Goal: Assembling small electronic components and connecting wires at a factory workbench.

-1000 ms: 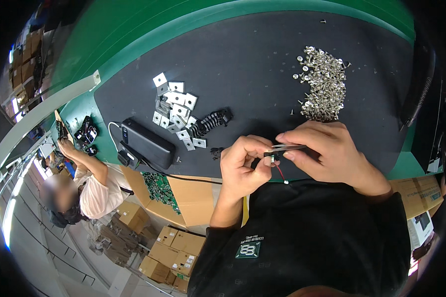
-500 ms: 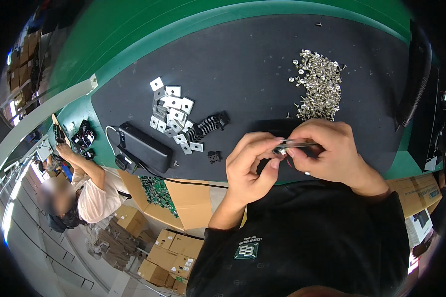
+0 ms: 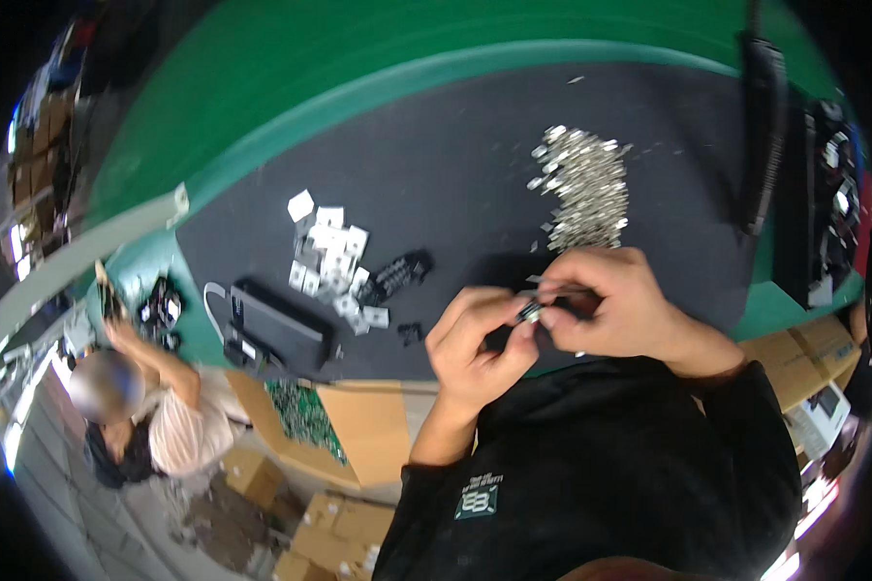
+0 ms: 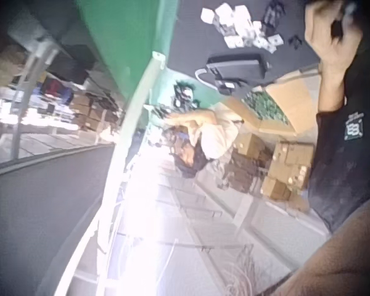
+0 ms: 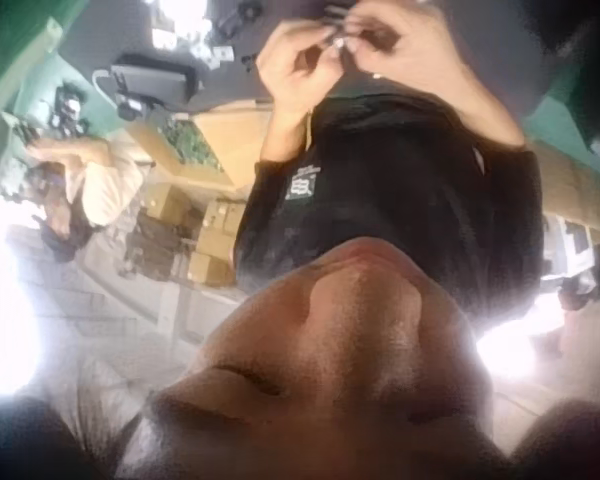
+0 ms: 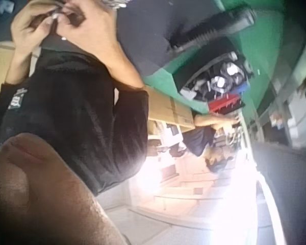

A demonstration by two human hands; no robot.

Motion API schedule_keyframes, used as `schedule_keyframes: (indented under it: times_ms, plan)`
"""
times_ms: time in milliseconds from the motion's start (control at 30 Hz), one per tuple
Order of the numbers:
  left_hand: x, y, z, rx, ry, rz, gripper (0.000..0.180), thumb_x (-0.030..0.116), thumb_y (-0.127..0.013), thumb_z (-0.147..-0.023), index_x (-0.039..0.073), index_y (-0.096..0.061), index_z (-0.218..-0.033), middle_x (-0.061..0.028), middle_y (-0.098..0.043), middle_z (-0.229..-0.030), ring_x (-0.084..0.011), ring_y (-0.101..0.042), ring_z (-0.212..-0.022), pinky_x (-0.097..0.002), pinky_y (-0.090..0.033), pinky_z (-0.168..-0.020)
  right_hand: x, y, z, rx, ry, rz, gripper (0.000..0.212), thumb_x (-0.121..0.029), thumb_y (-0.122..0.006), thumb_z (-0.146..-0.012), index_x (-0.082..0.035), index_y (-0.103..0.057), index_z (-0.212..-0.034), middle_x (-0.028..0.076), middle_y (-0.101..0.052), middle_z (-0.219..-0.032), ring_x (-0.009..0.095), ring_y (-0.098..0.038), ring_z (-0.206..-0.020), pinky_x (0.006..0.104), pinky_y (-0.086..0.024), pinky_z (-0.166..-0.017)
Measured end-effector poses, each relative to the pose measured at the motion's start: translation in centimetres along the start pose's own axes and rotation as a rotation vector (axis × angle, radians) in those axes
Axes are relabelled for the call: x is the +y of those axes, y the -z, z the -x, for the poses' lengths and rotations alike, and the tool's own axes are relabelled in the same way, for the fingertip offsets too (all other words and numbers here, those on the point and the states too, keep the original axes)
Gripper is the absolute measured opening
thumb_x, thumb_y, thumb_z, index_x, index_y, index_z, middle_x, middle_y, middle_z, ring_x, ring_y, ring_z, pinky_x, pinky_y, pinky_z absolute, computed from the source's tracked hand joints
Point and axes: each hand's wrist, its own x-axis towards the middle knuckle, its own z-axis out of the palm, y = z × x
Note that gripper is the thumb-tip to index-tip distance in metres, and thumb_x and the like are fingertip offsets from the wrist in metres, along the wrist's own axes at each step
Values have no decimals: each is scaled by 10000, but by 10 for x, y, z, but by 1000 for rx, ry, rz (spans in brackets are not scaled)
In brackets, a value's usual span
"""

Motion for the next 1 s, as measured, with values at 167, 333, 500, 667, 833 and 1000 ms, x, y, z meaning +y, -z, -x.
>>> schedule_keyframes:
  times_ms: [167, 333, 500, 667, 833, 1000]
  plan:
    - [-1, 0, 4, 39, 20, -48, 180, 14, -679, -703, 3, -619, -872, -139, -654, -808, -238, -625, -693, -309, -507, -654, 8, -5, 6, 56, 198, 97, 205, -163, -717, -708, -67, -608, -853, 43, -642, -742, 201, -652, -639, 298, -526, -556]
    - [-10, 14, 14, 51, -71, 24, 122, 55, -624, -725, 16, -581, -832, -105, -587, -781, -211, -555, -676, -302, -453, -595, 0, -24, 14, 73, 379, 245, 182, -186, -670, -728, -65, -567, -816, 58, -596, -721, 269, -615, -611, 368, -488, -504]
    - [-10, 20, 25, 32, -171, -28, 145, -3, -606, -695, 9, -554, -831, -102, -527, -770, -222, -536, -659, -310, -443, -576, -8, -41, 36, 168, 385, 297, 178, -182, -665, -734, -59, -564, -814, 62, -589, -716, 270, -608, -607, 363, -481, -504]
    - [-9, 28, 37, -43, -223, 81, 136, -16, -586, -759, -16, -537, -886, -87, -498, -837, -161, -542, -687, -268, -454, -560, -9, -59, 53, 240, 451, 232, 165, -125, -659, -754, -54, -557, -862, 68, -597, -746, 265, -622, -630, 363, -490, -527]
    - [-17, 22, 27, -163, -156, 302, 218, -51, -564, -806, -12, -500, -1011, -80, -513, -908, -154, -576, -789, -263, -497, -707, 2, -64, 65, 299, 362, 113, 230, -117, -661, -822, -40, -579, -1023, 80, -674, -892, 199, -685, -775, 281, -552, -646]
    - [12, 0, 18, -326, -97, 272, 324, 11, -637, -842, 2, -480, -1125, -80, -581, -912, -129, -574, -822, -239, -483, -750, 5, -46, 93, 402, 307, 77, 240, -144, -683, -834, -19, -607, -1025, 82, -687, -917, 154, -682, -795, 256, -539, -648]
